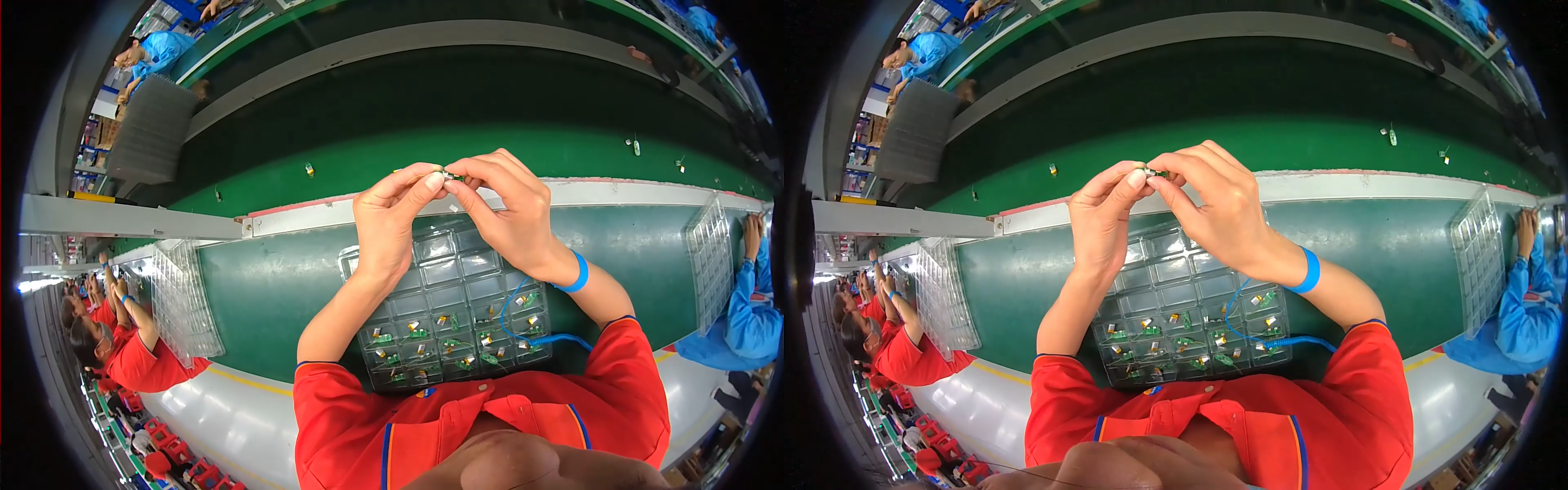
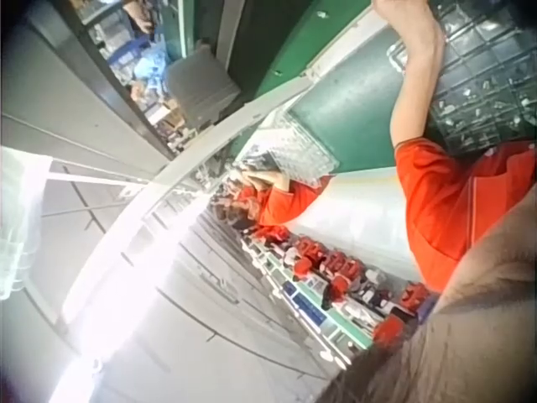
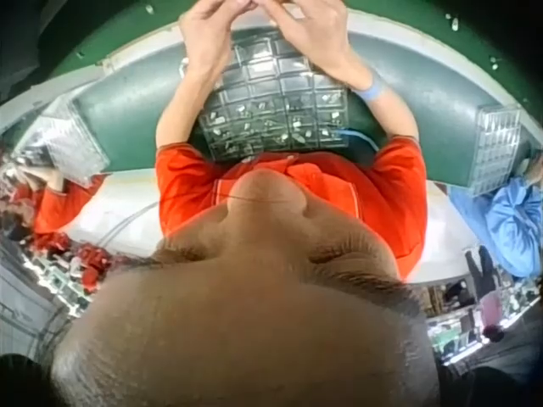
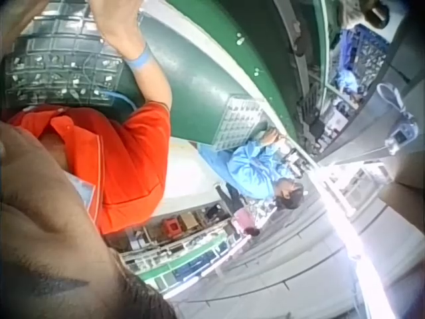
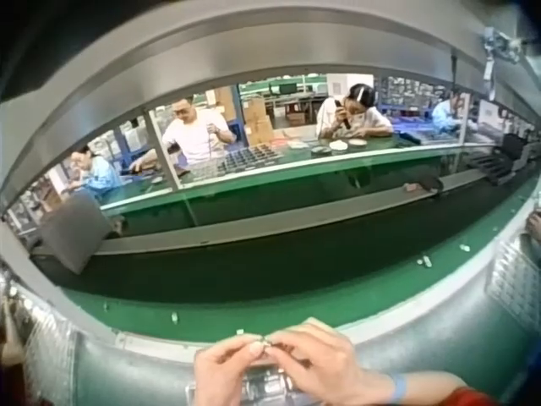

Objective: The person assembles small electronic components by hand, then places them into a component tray.

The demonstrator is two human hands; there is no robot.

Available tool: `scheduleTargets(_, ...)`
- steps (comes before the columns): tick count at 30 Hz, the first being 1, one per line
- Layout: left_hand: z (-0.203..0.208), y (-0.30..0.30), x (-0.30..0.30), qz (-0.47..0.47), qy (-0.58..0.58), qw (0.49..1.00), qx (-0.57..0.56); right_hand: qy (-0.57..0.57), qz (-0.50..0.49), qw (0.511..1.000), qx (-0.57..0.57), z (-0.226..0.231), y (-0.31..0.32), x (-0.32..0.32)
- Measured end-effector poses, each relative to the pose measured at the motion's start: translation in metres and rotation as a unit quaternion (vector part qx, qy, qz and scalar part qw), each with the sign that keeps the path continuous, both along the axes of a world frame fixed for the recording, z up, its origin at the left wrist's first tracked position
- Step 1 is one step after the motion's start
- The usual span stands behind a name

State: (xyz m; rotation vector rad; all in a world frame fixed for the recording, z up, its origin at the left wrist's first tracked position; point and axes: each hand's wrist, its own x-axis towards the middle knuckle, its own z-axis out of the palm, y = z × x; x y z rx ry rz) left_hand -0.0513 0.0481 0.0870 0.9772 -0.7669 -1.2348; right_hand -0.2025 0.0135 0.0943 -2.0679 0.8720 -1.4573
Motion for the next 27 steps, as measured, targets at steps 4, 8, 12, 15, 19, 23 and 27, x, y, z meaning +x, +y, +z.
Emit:
scheduleTargets(4, -0.001, -0.002, 0.005, -0.034, 0.013, 0.999, 0.006, 0.035, -0.004, 0.998, -0.059, -0.003, -0.003, 0.000)
scheduleTargets(8, 0.000, -0.001, 0.003, -0.032, 0.000, 0.999, 0.021, 0.044, -0.014, 0.994, -0.104, -0.007, -0.005, 0.001)
scheduleTargets(12, -0.001, 0.000, 0.001, -0.028, 0.005, 1.000, 0.011, 0.050, -0.014, 0.992, -0.111, -0.007, -0.004, 0.002)
scheduleTargets(15, -0.003, -0.004, 0.001, -0.018, -0.012, 1.000, 0.016, 0.049, -0.008, 0.996, -0.073, -0.007, -0.007, 0.001)
scheduleTargets(19, -0.013, -0.026, 0.017, 0.002, -0.070, 0.997, 0.022, 0.043, 0.023, 0.997, 0.052, -0.010, -0.018, 0.001)
scheduleTargets(23, -0.027, -0.055, 0.076, 0.058, -0.172, 0.982, 0.042, 0.058, -0.034, 0.986, 0.150, -0.023, -0.041, -0.013)
scheduleTargets(27, -0.050, -0.053, 0.122, 0.006, -0.642, 0.767, 0.004, 0.176, -0.052, 0.961, 0.205, -0.054, -0.065, -0.016)
